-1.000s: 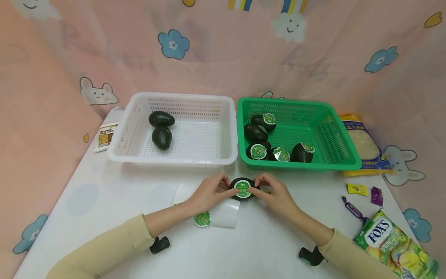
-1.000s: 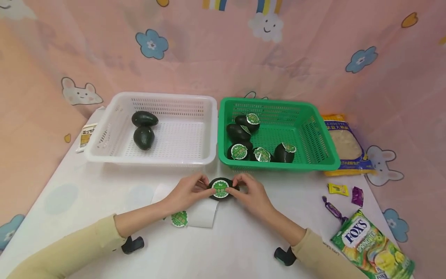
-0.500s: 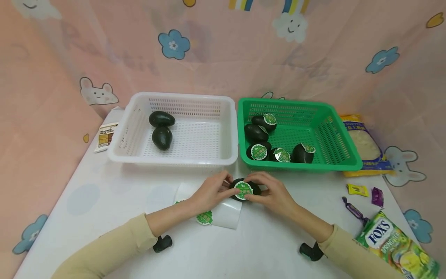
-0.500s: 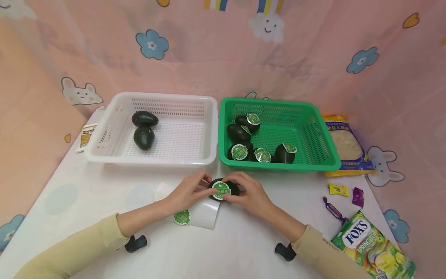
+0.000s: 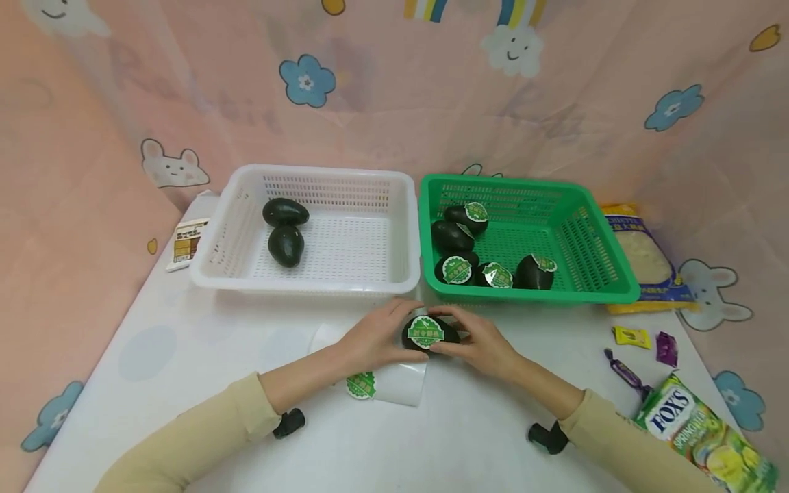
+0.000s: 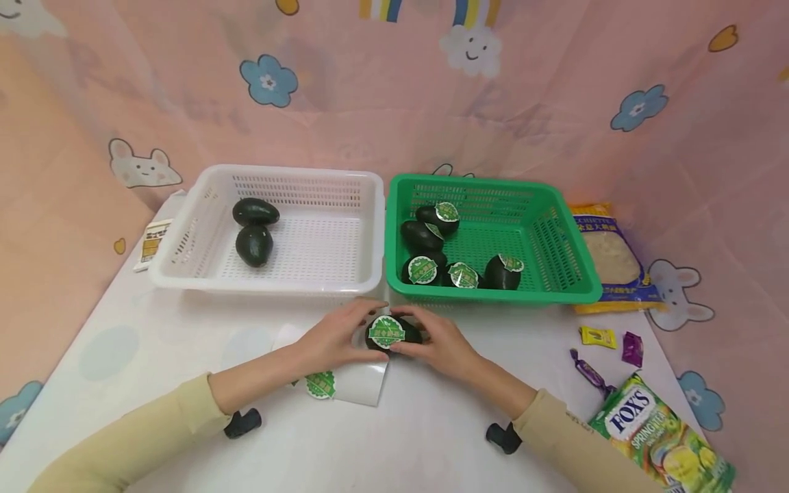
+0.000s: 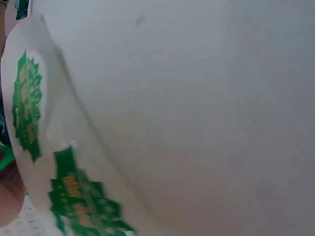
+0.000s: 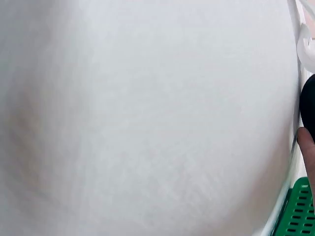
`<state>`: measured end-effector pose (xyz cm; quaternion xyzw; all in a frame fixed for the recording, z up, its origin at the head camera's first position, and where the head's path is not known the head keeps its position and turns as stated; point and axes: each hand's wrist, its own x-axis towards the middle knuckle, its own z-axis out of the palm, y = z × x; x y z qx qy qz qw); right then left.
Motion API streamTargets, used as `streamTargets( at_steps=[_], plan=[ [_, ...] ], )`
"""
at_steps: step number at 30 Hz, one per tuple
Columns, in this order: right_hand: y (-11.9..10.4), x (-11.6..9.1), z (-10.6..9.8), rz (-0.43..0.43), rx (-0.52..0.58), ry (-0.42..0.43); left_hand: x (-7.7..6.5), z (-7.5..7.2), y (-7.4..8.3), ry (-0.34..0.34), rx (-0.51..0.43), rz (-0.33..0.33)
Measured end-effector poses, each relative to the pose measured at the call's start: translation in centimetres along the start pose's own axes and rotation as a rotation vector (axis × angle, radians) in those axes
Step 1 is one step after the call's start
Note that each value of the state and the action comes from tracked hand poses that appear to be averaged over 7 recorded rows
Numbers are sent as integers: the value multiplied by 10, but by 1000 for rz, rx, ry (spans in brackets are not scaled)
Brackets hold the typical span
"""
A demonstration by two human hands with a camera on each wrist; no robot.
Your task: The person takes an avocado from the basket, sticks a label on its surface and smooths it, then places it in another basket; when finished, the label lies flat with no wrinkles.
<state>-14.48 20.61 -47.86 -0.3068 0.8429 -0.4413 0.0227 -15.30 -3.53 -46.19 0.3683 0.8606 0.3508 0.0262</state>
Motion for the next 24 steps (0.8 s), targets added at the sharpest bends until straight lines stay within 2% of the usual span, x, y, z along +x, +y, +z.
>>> streamTargets(
  at_steps=[3,5,7,9,12,15,18,21,23,24],
  plan=[
    [-3,0,-3,137,114,10,4,-3,1,-24,67,69],
    [-6,-1,-6,260,229,60,4,-6,2,-31,81,94],
    [-11,-3,-11,393,429,163,2,-11,6,-27,89,102],
    [-17,-4,-16,489,664,282,2,-22,13,-11,61,144],
    [-27,-1,-21,591,910,420,16,-45,27,29,47,241],
    [-33,6,-22,645,992,467,51,-68,41,38,64,266],
    [-33,11,-21,650,997,477,99,-74,48,-11,128,178],
    [-29,11,-21,643,948,469,141,-62,47,-63,182,68],
    [-25,10,-21,645,915,467,159,-49,45,-86,209,-12],
    [-25,9,-20,644,903,468,163,-43,45,-83,208,-41]
  ],
)
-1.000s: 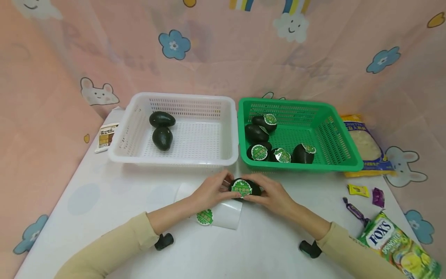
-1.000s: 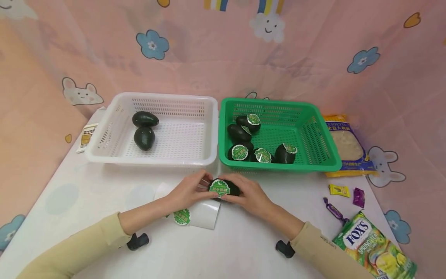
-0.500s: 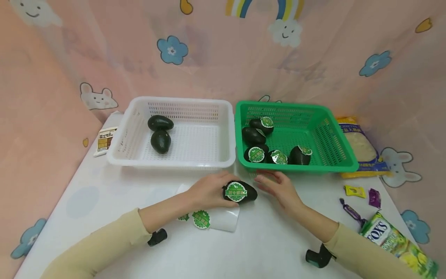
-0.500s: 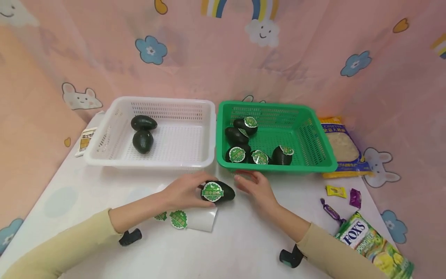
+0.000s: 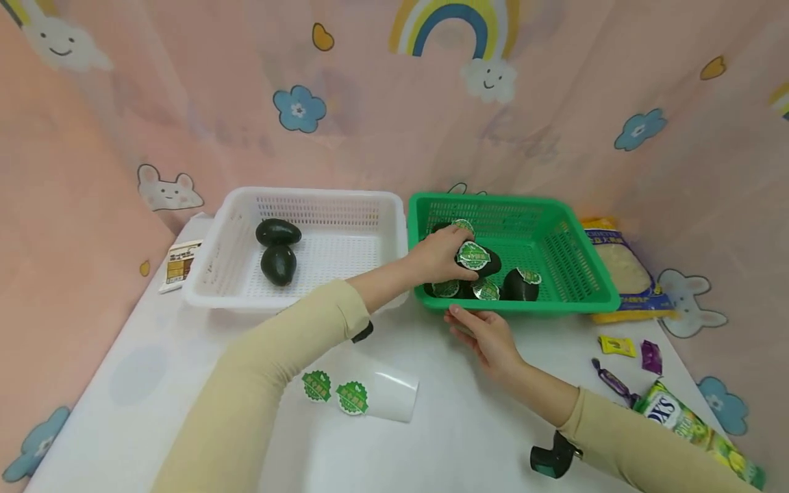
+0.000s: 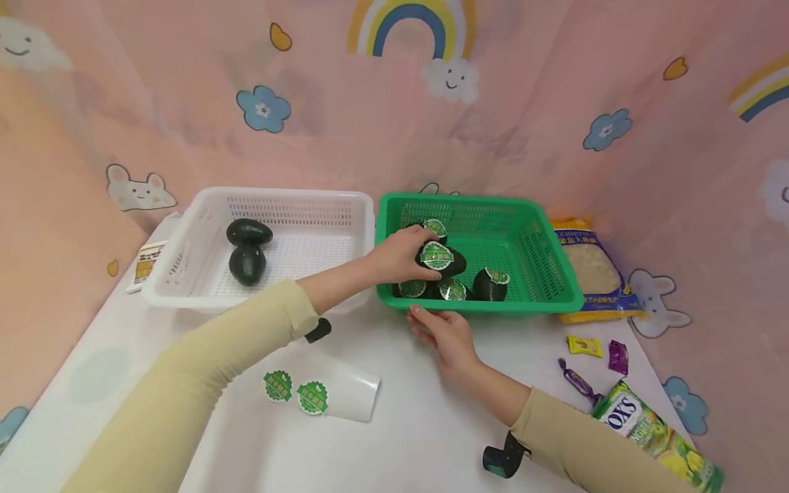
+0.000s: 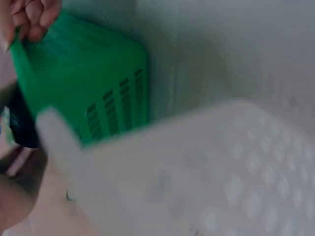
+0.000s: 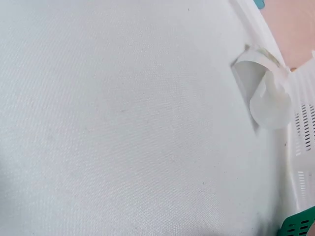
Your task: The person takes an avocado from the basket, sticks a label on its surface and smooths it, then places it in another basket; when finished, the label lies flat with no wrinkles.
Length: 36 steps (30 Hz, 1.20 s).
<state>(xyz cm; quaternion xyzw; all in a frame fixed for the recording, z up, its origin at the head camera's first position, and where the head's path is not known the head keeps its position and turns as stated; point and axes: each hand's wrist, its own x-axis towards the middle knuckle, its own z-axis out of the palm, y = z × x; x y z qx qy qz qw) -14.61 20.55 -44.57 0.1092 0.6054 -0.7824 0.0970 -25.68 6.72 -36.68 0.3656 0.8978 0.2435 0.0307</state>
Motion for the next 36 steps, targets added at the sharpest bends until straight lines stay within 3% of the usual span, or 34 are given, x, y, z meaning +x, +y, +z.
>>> streamTargets(
  at_steps=[3,5,8,9,11,13,15,17,19,21,23,26,29,32,36],
  plan=[
    [3,1,0,0,-21,8,-1,12,0,40,-49,-47],
    [3,2,-1,-8,-18,17,-12,14,1,93,-147,-4],
    [4,2,1,-24,-9,27,-50,13,0,117,-323,109],
    [5,2,2,-27,-7,31,-66,14,-2,85,-404,123],
    [6,1,4,-29,-12,40,-103,17,-11,-19,-579,88],
    [6,-2,6,-17,-36,27,-140,21,-27,-121,-734,-46],
    [6,-5,7,14,-87,-41,-174,23,-47,-148,-901,-251],
    [6,-10,12,54,-166,-159,-201,21,-69,-74,-1021,-424],
    [0,-14,22,73,-276,-324,-219,16,-88,62,-1111,-561],
    [-13,-13,40,45,-396,-499,-229,10,-101,180,-1164,-628],
    [-36,-6,67,-30,-512,-656,-235,5,-108,254,-1205,-647],
    [-77,19,118,-160,-696,-856,-239,1,-110,282,-1231,-637],
    [-112,58,171,-239,-890,-998,-238,0,-109,282,-1229,-638],
    [-126,101,215,-239,-1080,-1062,-238,-1,-108,277,-1207,-657],
    [-111,139,257,-161,-1323,-1022,-240,-3,-106,280,-1199,-699]
  ],
)
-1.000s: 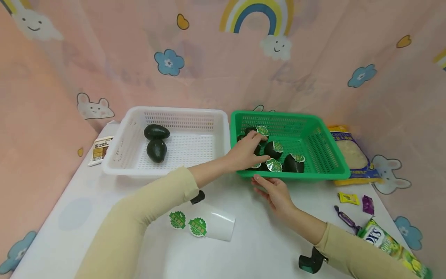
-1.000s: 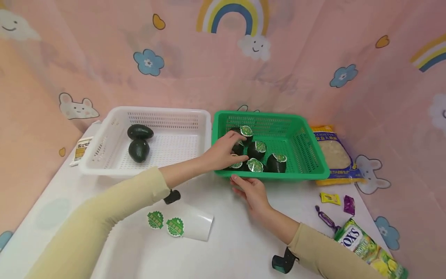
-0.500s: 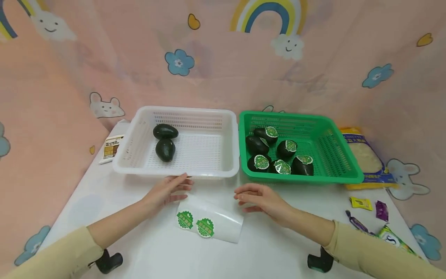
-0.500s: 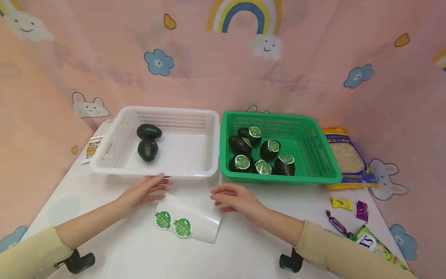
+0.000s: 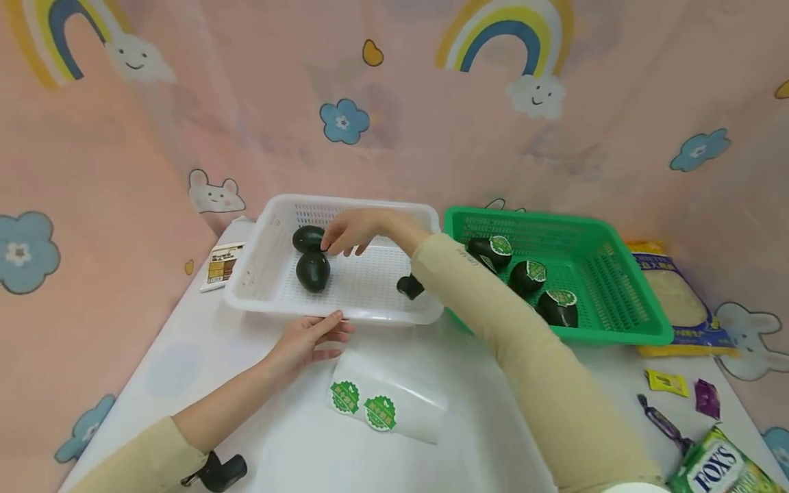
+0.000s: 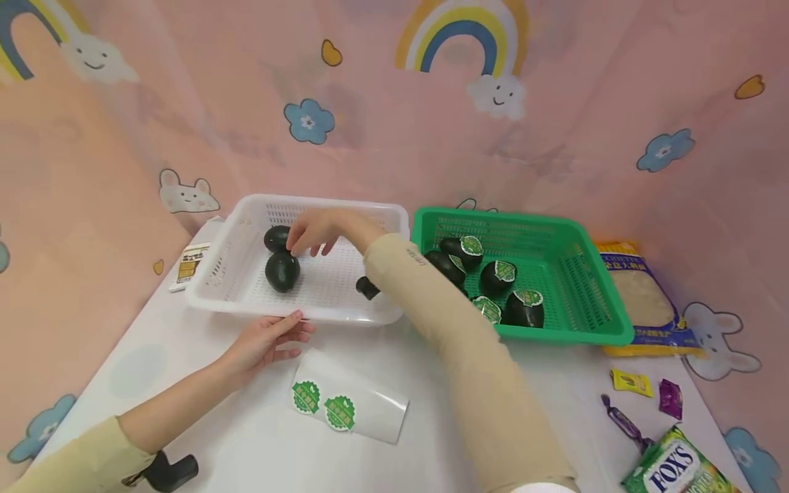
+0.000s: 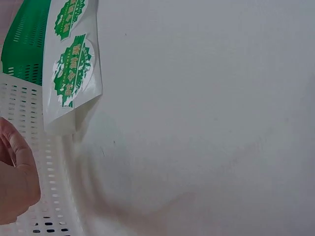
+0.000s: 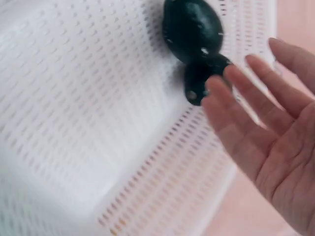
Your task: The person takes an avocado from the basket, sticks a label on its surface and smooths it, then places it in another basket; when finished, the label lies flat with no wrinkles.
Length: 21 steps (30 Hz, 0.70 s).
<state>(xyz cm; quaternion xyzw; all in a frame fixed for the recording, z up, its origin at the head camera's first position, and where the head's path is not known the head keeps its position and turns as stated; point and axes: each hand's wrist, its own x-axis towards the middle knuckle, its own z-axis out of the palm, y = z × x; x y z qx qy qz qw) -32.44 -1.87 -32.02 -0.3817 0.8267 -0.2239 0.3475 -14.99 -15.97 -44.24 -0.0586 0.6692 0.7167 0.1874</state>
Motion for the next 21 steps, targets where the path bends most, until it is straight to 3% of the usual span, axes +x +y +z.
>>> streamTargets(
  at_steps=[3,6,11,16,21],
  plan=[
    [6,31,11,86,-22,-32,-1,1,1,11,1,-15],
    [15,52,25,92,56,-70,-1,0,2,-1,7,-13],
    [23,57,47,55,145,-217,-2,3,-1,-16,7,-6],
    [20,35,35,-10,83,-288,1,1,-1,-19,23,4],
    [21,-27,6,-210,-7,-178,3,-5,-2,-30,44,19]
  ],
)
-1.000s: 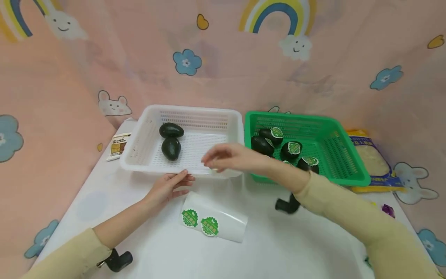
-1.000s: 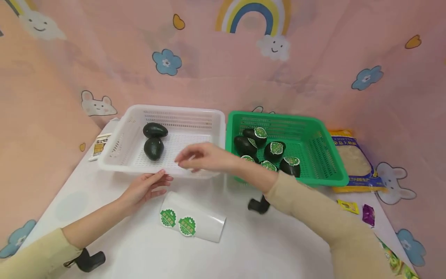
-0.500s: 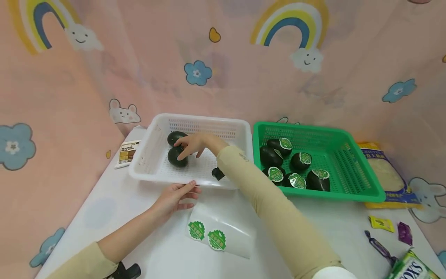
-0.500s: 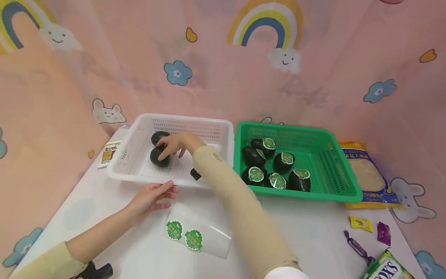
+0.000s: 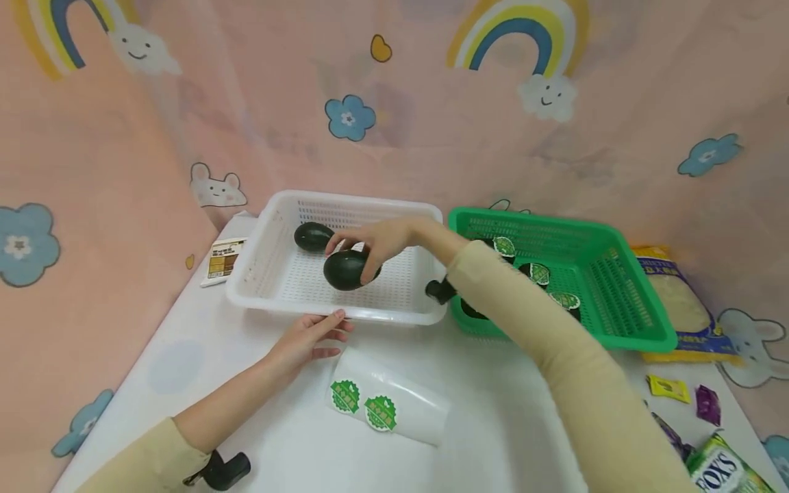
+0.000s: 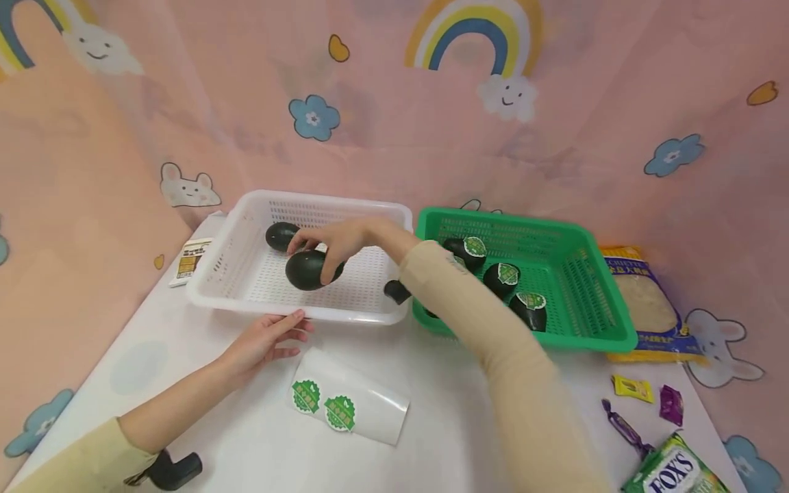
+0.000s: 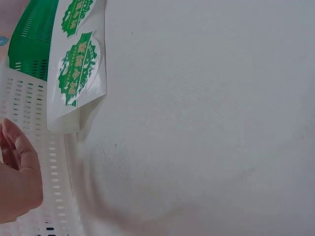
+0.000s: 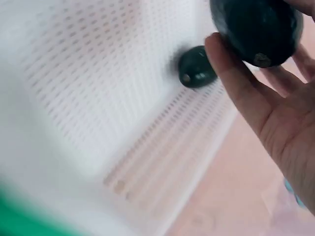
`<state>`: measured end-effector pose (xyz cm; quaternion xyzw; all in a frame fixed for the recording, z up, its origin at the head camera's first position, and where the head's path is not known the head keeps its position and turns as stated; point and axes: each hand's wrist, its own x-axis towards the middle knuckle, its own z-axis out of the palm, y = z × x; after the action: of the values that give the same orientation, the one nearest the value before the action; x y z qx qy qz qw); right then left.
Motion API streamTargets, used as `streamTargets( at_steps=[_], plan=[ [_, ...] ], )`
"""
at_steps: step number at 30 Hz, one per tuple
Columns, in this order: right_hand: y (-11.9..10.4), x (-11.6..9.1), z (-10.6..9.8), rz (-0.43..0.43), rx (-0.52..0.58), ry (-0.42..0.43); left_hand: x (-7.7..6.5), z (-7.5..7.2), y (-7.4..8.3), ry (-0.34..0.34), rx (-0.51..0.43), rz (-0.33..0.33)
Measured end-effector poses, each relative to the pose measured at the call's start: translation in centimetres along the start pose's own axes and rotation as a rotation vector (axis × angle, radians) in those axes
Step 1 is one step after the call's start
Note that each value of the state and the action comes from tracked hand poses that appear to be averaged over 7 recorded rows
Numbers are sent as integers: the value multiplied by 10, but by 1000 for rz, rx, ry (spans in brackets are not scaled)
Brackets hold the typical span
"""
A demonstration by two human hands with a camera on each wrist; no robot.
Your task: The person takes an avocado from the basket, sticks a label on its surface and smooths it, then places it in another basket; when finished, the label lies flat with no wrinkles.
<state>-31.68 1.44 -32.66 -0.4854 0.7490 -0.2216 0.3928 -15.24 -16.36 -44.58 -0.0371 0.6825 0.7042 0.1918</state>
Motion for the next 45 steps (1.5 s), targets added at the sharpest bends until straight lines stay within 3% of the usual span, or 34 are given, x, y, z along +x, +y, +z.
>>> streamTargets(
  at_steps=[2,5,9,12,16,20,23,29,34,36,38,42,43,45],
  plan=[
    [-2,-40,5,-55,-21,67,1,2,-1,5,6,0],
    [-1,-100,28,-91,-33,163,2,3,-2,21,15,4],
    [13,-165,86,-62,13,245,1,4,-4,33,29,15],
    [32,-190,135,-49,-4,280,0,4,-4,28,37,30],
    [61,-196,185,-37,-119,364,1,5,-4,26,30,43],
    [85,-185,209,-35,-162,492,1,3,-2,40,20,40],
    [95,-181,215,-24,-128,545,1,4,-2,47,16,33],
    [99,-183,217,25,-32,567,1,6,0,47,2,26],
    [100,-183,215,51,-32,587,0,5,-4,31,38,48],
    [99,-182,215,59,-40,586,-3,5,-8,-12,167,98],
    [98,-182,215,72,-51,587,-6,6,-15,-78,417,215],
    [93,-181,214,91,-98,626,-13,10,-29,-193,991,607],
    [90,-180,214,85,-116,645,-13,11,-32,-220,1076,713],
    [83,-176,213,49,-157,685,-13,14,-35,-273,1159,871]
  ],
)
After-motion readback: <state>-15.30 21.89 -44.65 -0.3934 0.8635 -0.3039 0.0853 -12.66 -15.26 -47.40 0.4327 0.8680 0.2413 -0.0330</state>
